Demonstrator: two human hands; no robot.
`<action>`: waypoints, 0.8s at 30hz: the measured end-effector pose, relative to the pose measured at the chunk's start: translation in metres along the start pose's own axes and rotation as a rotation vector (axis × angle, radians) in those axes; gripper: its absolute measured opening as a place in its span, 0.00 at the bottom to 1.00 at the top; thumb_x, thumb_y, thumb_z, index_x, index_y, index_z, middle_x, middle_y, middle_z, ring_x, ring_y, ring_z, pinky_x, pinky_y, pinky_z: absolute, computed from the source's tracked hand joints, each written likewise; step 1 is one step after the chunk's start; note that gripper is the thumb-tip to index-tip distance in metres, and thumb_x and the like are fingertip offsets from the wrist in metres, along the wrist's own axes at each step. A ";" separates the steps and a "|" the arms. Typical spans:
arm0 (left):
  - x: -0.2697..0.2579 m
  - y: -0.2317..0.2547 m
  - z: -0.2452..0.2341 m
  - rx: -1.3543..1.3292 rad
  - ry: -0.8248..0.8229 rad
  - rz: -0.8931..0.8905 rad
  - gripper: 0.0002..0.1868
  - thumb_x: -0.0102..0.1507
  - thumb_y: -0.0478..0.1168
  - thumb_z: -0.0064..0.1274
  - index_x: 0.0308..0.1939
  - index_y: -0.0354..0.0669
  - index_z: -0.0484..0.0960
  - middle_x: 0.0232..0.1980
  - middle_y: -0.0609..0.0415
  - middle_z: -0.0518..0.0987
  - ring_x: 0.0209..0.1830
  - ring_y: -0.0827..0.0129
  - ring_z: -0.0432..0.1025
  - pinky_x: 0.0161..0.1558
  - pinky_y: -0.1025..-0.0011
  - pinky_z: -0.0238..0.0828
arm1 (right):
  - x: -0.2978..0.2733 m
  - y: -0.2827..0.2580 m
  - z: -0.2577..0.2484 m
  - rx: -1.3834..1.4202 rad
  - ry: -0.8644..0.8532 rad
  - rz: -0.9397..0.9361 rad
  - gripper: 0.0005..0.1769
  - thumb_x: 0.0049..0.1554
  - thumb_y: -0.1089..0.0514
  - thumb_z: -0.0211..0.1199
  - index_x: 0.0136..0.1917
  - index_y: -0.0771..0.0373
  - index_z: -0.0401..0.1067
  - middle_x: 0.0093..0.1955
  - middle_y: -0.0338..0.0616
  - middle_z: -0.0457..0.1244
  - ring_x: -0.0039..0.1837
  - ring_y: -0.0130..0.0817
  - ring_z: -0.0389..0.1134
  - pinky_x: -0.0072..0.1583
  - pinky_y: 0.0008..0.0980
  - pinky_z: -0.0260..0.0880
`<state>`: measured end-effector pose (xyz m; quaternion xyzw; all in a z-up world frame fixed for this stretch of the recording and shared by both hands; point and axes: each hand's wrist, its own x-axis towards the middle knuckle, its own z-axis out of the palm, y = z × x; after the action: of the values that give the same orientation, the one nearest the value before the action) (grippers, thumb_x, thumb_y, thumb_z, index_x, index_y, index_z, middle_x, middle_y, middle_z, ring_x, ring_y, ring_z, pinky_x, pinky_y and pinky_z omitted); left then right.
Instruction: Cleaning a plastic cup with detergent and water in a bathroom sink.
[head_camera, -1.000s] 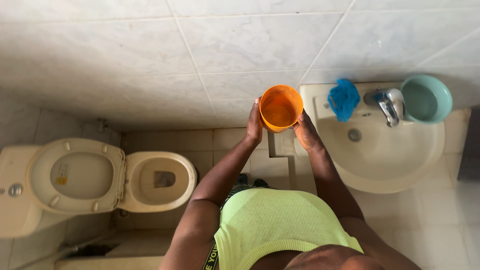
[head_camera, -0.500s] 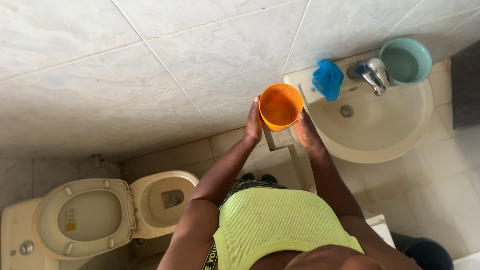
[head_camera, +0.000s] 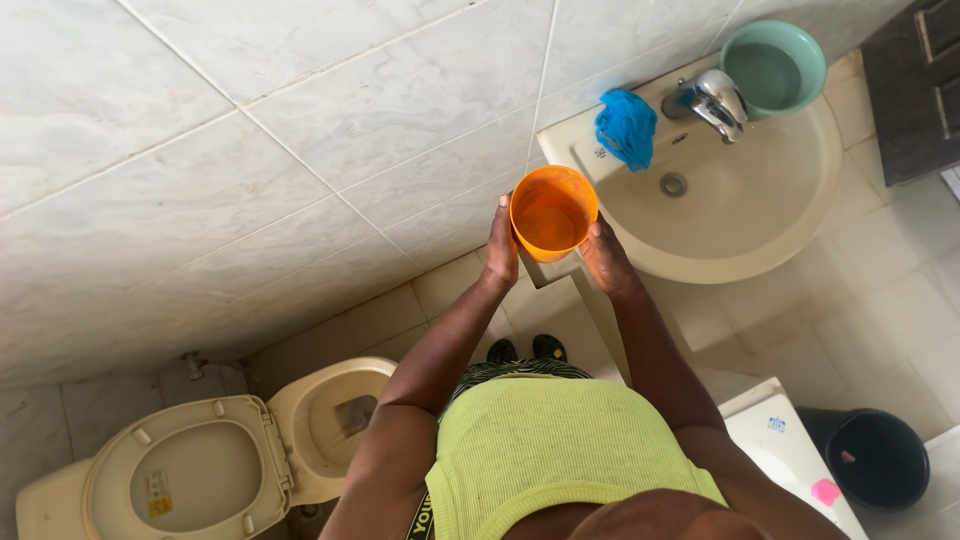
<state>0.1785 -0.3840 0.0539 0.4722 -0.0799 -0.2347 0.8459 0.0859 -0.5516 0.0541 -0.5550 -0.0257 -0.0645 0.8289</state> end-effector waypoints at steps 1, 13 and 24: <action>-0.002 0.001 0.001 0.002 -0.006 -0.004 0.38 0.73 0.64 0.28 0.74 0.37 0.66 0.73 0.46 0.69 0.74 0.61 0.61 0.74 0.63 0.52 | -0.002 -0.002 0.001 0.001 0.007 -0.003 0.52 0.62 0.29 0.57 0.83 0.66 0.48 0.84 0.46 0.48 0.85 0.39 0.45 0.82 0.42 0.42; 0.003 -0.026 0.030 0.015 -0.071 -0.094 0.40 0.72 0.66 0.29 0.75 0.38 0.65 0.75 0.48 0.67 0.76 0.63 0.59 0.75 0.64 0.50 | -0.036 -0.022 -0.015 -0.004 0.130 -0.023 0.52 0.62 0.28 0.55 0.83 0.63 0.46 0.85 0.44 0.46 0.85 0.37 0.45 0.82 0.40 0.42; 0.007 -0.058 0.103 0.011 -0.122 -0.176 0.40 0.72 0.66 0.30 0.75 0.38 0.64 0.74 0.48 0.68 0.75 0.63 0.61 0.74 0.64 0.53 | -0.073 -0.063 -0.068 -0.019 0.203 -0.037 0.51 0.62 0.30 0.56 0.83 0.62 0.45 0.84 0.44 0.46 0.86 0.37 0.44 0.82 0.40 0.42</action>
<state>0.1292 -0.4919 0.0602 0.4669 -0.0910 -0.3360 0.8129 0.0035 -0.6324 0.0776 -0.5529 0.0488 -0.1356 0.8207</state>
